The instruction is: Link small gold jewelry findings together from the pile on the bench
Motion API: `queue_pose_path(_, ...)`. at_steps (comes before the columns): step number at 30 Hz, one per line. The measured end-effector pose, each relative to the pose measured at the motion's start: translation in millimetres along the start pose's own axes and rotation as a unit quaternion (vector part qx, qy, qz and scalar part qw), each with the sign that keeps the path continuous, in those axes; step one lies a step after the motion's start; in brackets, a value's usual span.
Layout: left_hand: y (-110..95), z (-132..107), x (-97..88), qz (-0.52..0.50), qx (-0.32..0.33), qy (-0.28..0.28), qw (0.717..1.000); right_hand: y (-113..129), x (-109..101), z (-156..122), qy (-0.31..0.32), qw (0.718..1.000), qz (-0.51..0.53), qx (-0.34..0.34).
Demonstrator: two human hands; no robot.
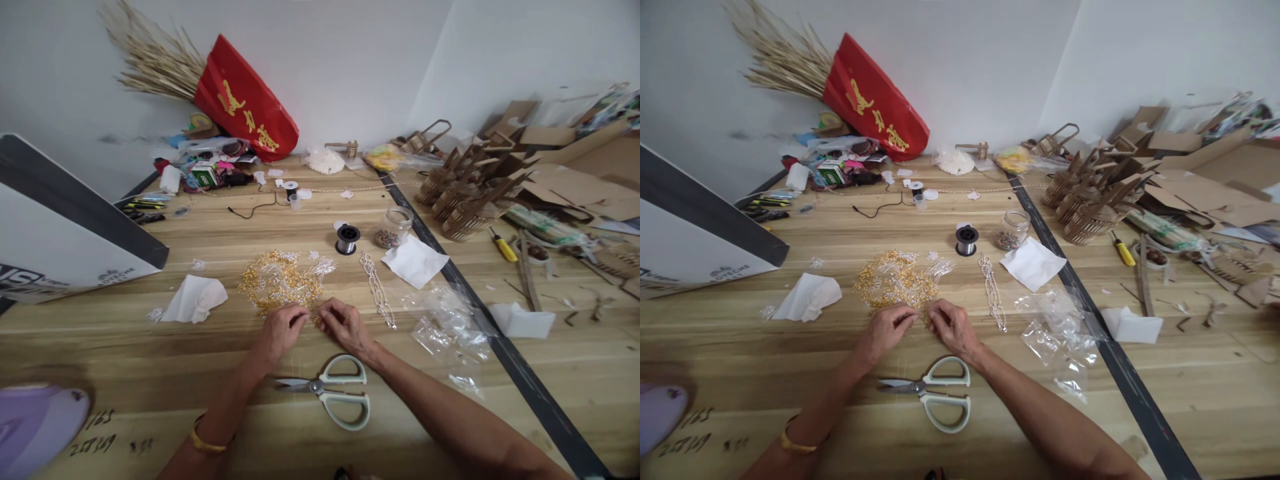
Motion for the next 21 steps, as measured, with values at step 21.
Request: queue_pose_path(21, 6, -2, 11.4, -0.421, -0.158, -0.050, 0.892, 5, -1, 1, -0.011, 0.998, -0.055, -0.007)
Point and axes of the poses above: each hand's wrist, its own z-axis towards the middle knuckle, its own x-axis out of the palm, y = z × x, the point moved 5 cm from there along z, towards the middle knuckle, and after that the axes turned 5 degrees about x, right-handed, at the moved point
